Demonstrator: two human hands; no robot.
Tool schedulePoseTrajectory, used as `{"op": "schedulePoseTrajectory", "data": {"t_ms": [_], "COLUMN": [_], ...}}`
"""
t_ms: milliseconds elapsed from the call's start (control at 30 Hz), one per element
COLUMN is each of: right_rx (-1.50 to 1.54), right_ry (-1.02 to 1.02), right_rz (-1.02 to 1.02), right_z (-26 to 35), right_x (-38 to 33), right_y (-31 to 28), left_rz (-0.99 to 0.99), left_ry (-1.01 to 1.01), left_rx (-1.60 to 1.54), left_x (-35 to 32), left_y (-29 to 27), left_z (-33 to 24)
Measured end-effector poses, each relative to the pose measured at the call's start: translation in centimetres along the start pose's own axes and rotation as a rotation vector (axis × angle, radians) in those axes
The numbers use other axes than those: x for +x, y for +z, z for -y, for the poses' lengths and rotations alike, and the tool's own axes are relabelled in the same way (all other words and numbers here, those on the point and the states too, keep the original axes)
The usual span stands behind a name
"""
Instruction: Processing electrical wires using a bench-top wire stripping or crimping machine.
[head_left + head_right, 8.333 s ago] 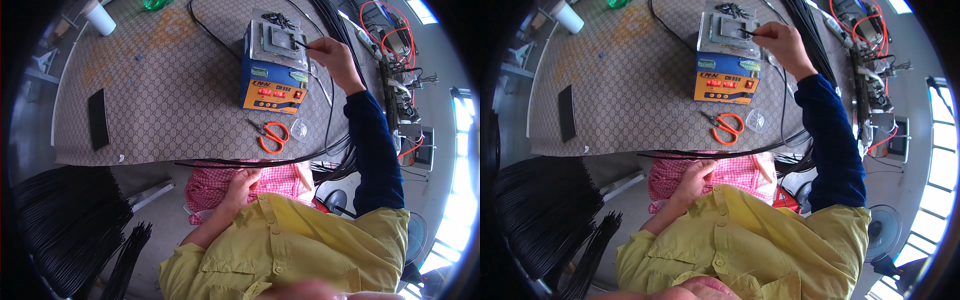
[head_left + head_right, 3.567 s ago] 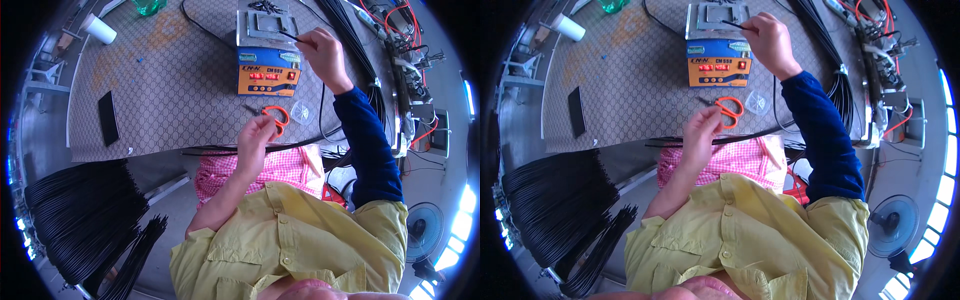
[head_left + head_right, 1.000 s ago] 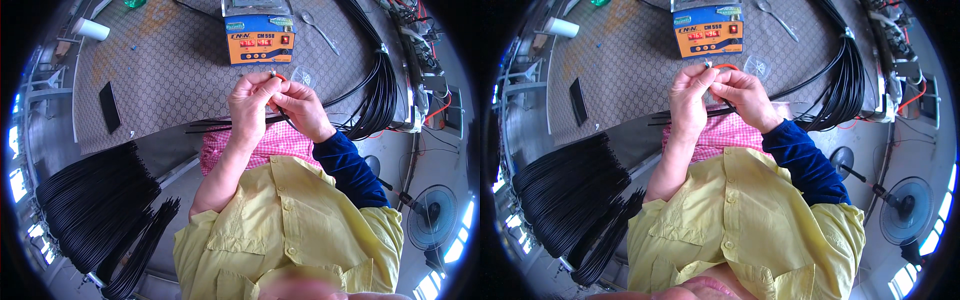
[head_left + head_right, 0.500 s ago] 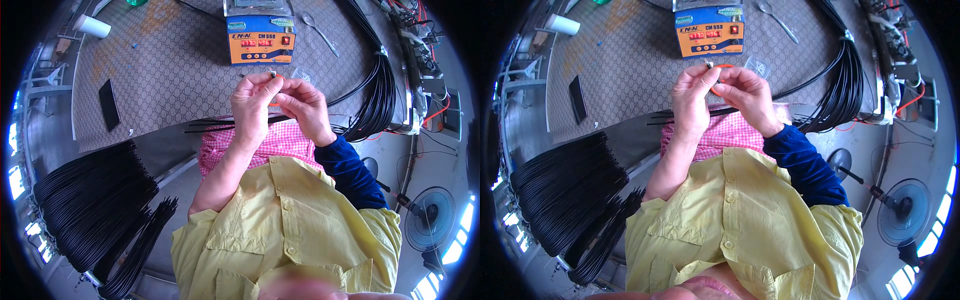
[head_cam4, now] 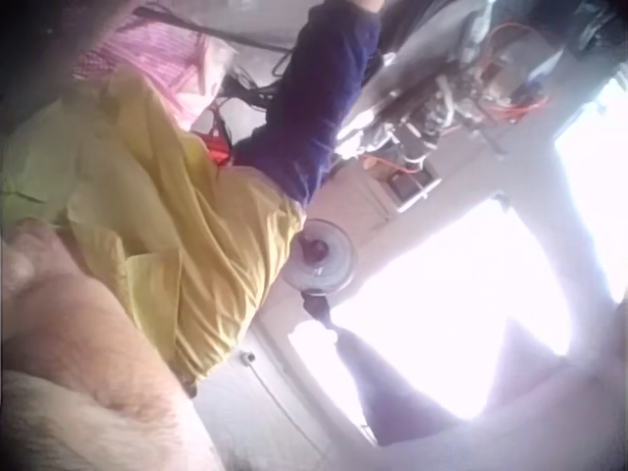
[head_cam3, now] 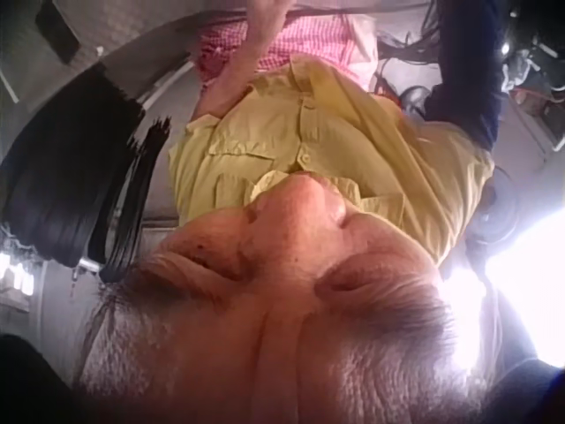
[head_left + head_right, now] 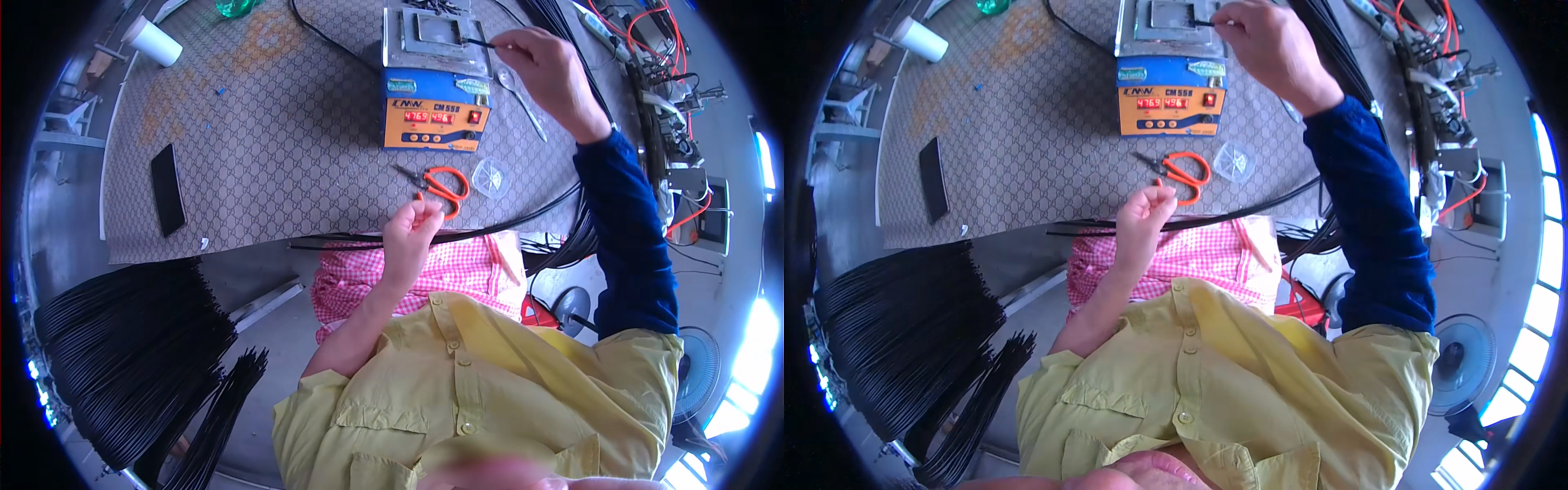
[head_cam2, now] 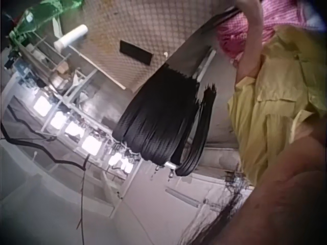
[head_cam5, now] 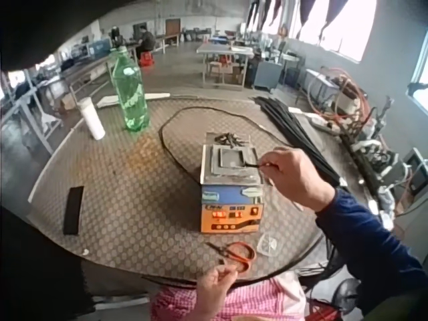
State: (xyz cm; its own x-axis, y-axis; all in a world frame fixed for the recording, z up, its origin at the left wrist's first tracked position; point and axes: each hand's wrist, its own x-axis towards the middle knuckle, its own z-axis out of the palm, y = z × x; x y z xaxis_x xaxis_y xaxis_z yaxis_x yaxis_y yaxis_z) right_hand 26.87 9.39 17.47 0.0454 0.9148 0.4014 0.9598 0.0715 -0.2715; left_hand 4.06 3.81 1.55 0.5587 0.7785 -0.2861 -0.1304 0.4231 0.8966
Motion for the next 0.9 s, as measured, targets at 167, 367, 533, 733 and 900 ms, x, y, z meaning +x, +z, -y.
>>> {"op": "schedulePoseTrajectory", "data": {"t_ms": [167, 367, 533, 733, 900], "right_rx": [-0.244, -0.301, -0.349, -0.353, -0.350], "right_ry": [-0.053, -0.032, -0.019, -0.027, -0.017], "right_rz": [0.112, 0.218, 0.277, 0.279, 0.294], "right_z": [-1.7, -3.1, -3.2, -3.5, -3.3], "right_x": [3.7, 5.4, 5.8, 6.0, 6.0], "right_y": [1.3, 3.3, 3.9, 4.4, 4.5], "left_rz": [0.009, 0.035, 0.034, 0.026, 0.039], "left_ry": [-0.001, -0.054, -0.082, -0.099, -0.087], "left_rx": [-0.002, -0.028, -0.047, -0.053, -0.091], "left_x": [-0.7, -0.7, -0.6, -0.6, -0.8], "left_y": [-0.7, -1.1, -1.1, -1.1, -1.1], "left_z": [0.6, 0.1, 0.2, 0.1, 0.1]}}
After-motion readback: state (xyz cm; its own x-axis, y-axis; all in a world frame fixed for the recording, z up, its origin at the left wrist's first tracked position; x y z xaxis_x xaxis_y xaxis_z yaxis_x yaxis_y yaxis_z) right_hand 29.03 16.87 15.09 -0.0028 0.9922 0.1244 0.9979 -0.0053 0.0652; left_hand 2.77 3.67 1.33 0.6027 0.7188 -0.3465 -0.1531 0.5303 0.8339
